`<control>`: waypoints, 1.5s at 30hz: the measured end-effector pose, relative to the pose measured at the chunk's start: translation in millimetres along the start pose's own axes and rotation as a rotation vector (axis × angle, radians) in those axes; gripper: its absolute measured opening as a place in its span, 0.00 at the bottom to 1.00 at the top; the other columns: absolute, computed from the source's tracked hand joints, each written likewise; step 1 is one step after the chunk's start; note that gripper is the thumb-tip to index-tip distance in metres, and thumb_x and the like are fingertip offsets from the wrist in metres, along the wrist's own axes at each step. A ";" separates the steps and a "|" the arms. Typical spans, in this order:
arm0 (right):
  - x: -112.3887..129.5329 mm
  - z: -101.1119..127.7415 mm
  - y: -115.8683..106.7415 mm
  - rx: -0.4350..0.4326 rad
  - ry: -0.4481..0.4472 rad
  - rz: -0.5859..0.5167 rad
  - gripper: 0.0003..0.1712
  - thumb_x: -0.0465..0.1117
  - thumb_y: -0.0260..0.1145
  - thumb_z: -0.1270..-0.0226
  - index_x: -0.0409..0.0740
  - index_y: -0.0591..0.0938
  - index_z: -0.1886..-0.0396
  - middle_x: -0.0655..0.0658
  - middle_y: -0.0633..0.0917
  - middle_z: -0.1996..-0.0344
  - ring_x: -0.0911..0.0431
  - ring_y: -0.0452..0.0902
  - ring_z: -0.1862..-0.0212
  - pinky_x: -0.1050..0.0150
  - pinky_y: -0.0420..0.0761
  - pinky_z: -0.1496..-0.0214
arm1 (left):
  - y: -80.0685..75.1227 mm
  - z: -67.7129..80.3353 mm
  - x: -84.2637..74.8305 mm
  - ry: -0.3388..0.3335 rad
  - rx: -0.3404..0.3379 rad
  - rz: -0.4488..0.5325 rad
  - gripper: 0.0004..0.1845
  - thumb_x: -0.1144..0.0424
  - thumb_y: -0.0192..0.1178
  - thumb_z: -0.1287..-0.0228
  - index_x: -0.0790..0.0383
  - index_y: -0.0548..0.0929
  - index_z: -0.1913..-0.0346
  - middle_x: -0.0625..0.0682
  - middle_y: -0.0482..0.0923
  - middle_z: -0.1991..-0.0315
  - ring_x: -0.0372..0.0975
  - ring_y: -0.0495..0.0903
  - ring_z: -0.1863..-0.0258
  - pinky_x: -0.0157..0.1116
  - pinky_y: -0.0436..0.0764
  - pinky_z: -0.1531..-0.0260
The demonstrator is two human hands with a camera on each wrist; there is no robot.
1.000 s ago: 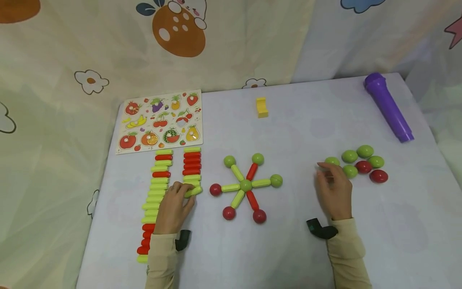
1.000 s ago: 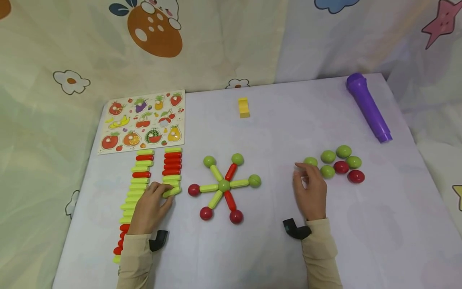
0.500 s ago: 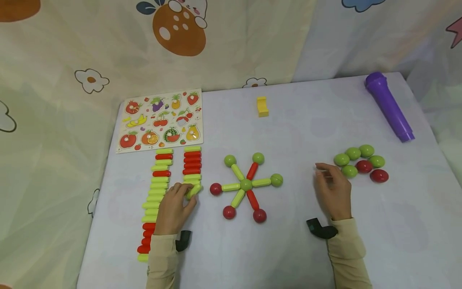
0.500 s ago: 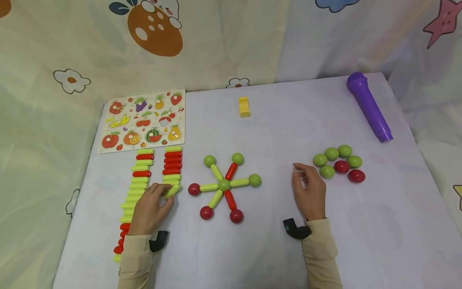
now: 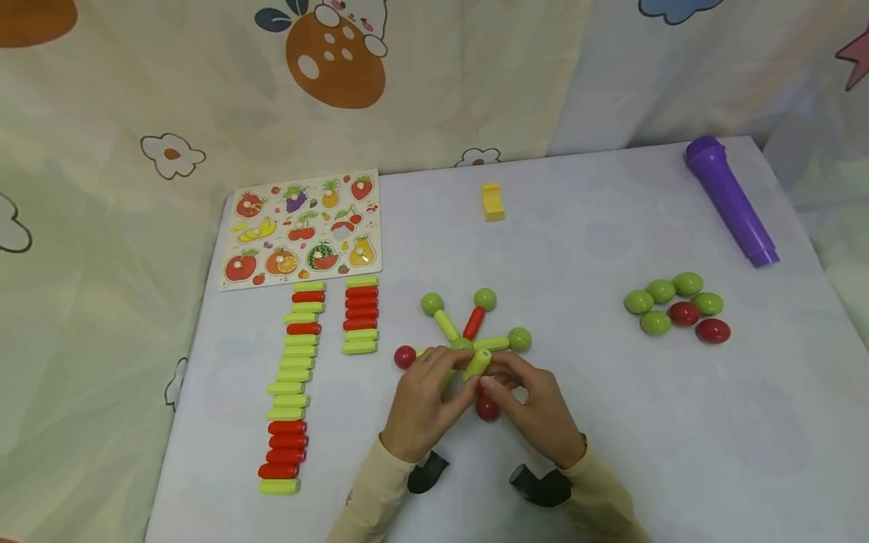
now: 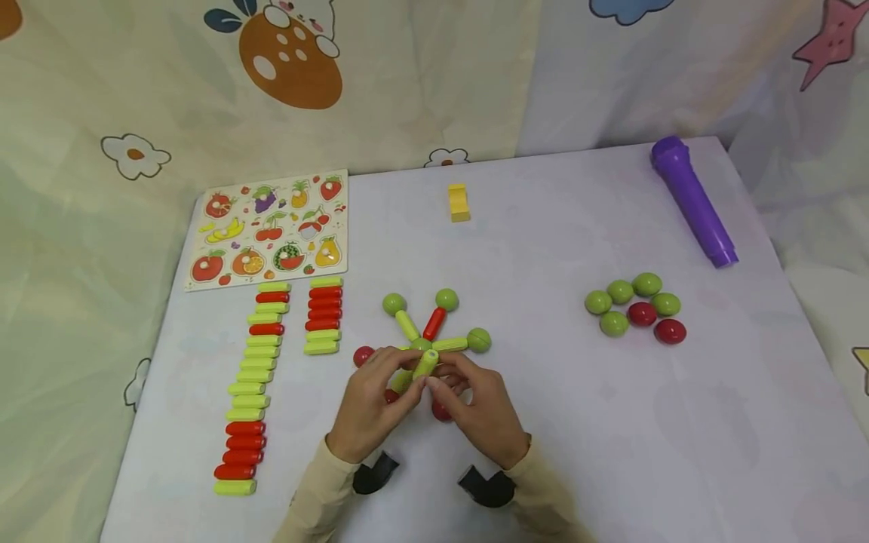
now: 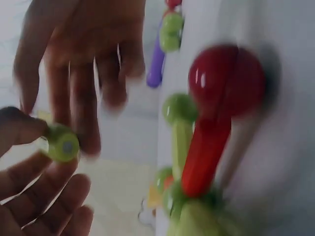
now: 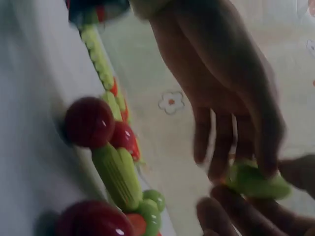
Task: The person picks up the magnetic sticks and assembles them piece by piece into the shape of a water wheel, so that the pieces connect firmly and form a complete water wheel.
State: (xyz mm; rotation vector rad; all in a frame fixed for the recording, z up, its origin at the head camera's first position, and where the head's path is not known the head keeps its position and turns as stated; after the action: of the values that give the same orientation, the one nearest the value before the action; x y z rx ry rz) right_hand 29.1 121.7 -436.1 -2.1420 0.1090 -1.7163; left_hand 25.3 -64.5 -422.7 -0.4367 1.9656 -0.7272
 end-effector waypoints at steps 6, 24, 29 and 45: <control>-6.1 -3.0 -2.5 -0.061 0.079 -0.013 0.17 0.25 0.66 0.41 0.33 0.79 0.52 0.43 0.86 0.65 0.62 0.81 0.65 0.67 0.81 0.66 | 16.7 -6.7 -9.1 -0.015 0.027 -0.010 0.17 0.62 0.68 0.42 0.59 0.80 0.50 0.48 0.82 0.56 0.38 0.78 0.59 0.32 0.78 0.58; -52.6 -80.3 -38.8 0.197 0.226 0.458 0.17 0.47 0.66 0.36 0.38 0.84 0.57 0.48 0.86 0.73 0.59 0.75 0.75 0.64 0.73 0.73 | 32.6 -11.9 25.9 -0.087 0.338 -0.407 0.19 0.51 0.61 0.35 0.46 0.81 0.42 0.56 0.70 0.34 0.57 0.54 0.28 0.58 0.50 0.31; -54.7 -81.2 -34.4 0.238 0.239 0.461 0.16 0.45 0.66 0.37 0.37 0.84 0.58 0.49 0.84 0.76 0.59 0.72 0.77 0.65 0.70 0.75 | 34.2 -10.2 28.0 -0.093 0.331 -0.428 0.21 0.50 0.61 0.36 0.46 0.80 0.40 0.55 0.71 0.35 0.56 0.54 0.28 0.59 0.50 0.32; -51.2 -68.3 -42.9 0.155 0.222 0.487 0.19 0.48 0.63 0.33 0.43 0.81 0.48 0.48 0.84 0.70 0.58 0.73 0.73 0.65 0.71 0.73 | -30.6 -0.3 58.6 -0.202 0.108 -0.384 0.18 0.63 0.66 0.40 0.56 0.80 0.46 0.57 0.76 0.49 0.50 0.73 0.47 0.49 0.73 0.46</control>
State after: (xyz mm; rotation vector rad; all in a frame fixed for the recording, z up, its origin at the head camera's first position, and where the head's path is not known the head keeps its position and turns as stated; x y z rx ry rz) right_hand -56.3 159.3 -456.6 -1.6358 0.4978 -1.5977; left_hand -2.8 -121.3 -441.7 -0.8024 1.6615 -0.9845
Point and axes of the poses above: each hand's wrist, its own z-axis away from the middle knuckle, its own y-axis out of the palm, x = y × z, the point moved 1 cm from there along -z, towards the middle knuckle
